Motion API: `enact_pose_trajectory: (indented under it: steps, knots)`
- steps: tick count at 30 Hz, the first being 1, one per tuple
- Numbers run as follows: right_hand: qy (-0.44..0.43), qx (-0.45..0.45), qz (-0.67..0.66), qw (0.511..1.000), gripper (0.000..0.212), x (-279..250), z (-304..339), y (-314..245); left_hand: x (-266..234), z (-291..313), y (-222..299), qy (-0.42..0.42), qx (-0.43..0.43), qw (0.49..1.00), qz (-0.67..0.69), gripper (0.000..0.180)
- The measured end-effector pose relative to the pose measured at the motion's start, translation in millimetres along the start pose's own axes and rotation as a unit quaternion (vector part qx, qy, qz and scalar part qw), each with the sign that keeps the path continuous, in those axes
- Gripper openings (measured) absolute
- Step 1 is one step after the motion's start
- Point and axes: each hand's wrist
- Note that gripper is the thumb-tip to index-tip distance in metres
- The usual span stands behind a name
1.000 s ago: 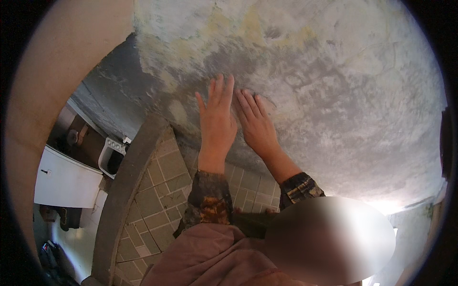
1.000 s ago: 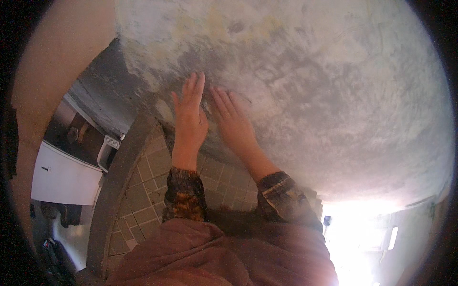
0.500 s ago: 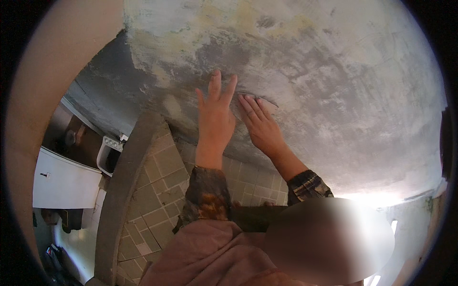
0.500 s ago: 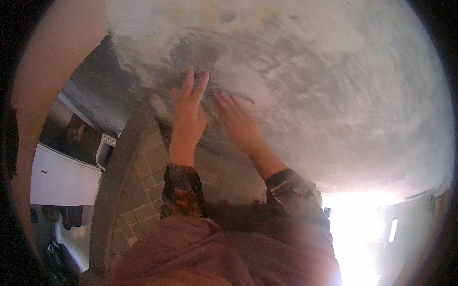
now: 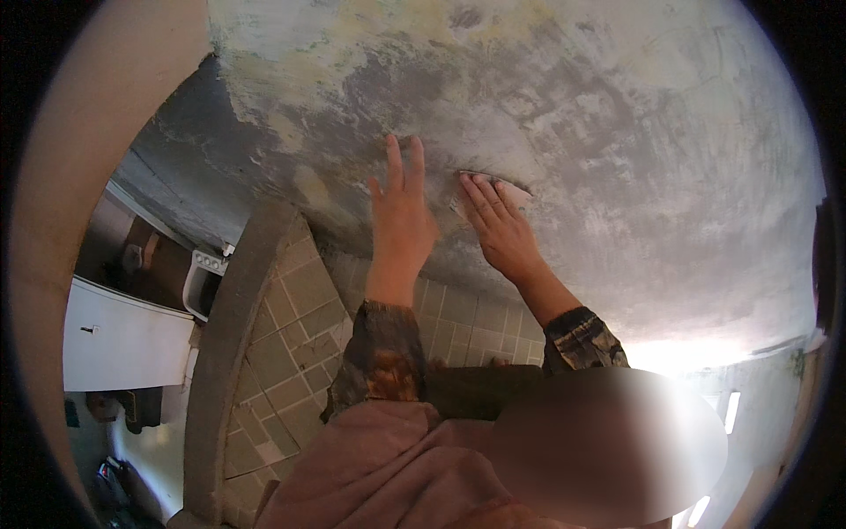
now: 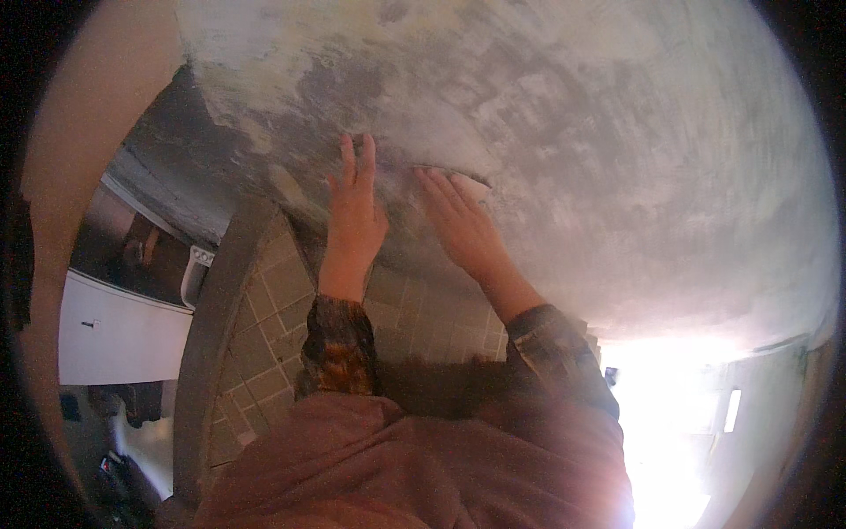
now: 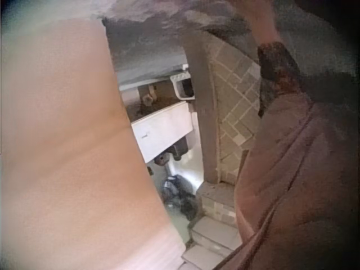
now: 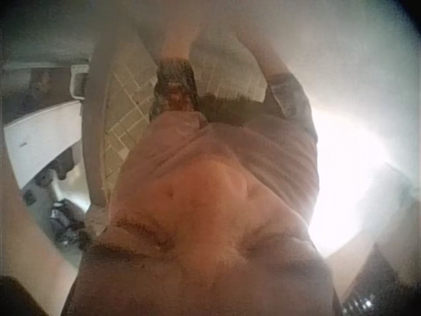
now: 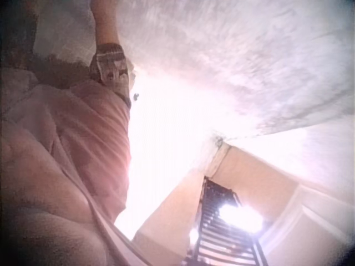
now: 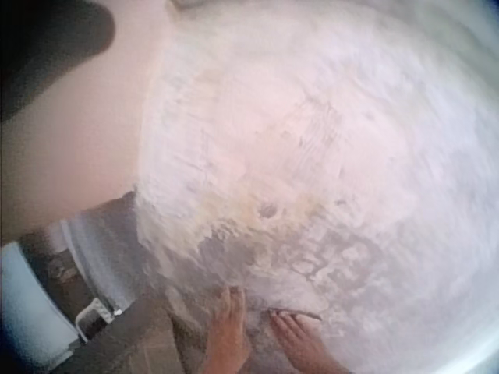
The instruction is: The person smooths a ceiling surface using a small rectangular tool held in the right hand while the left hand supports the motion. The person repeatedly rubs the tool across the ceiling in overlapping strokes, gradually covering more area.
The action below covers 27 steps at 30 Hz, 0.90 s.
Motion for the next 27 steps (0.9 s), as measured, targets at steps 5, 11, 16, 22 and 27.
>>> enact_pose_trajectory:
  steps: [5,11,16,22,27]
  knots:
    - [-0.125,0.019,-0.059,0.99,0.056,13.9,36.0,6.6,1.4,7.4,-3.1,-0.027,0.009,1.0,-0.002,0.081]
    - [-0.069,0.014,0.063,0.996,0.06,1.1,51.8,23.7,15.3,9.4,6.5,-0.014,-0.007,1.0,0.003,0.091]
    - [-0.066,0.031,-0.017,0.997,0.06,8.8,44.2,22.0,16.8,8.5,7.5,-0.056,-0.037,0.998,0.02,0.096]
    - [-0.115,0.044,0.001,0.992,0.06,9.1,93.0,26.7,19.2,9.9,12.2,-0.036,-0.015,0.999,0.014,0.095]
    - [-0.036,0.094,0.017,0.995,0.063,-22.9,100.0,38.6,35.4,16.0,51.4,-0.049,0.031,0.998,0.039,0.087]
Point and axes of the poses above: each hand's wrist, its own z-axis away from the middle knuckle, its own x-axis out of the palm, y = z × x, and after that the axes turned 10 degrees about x, right-handed
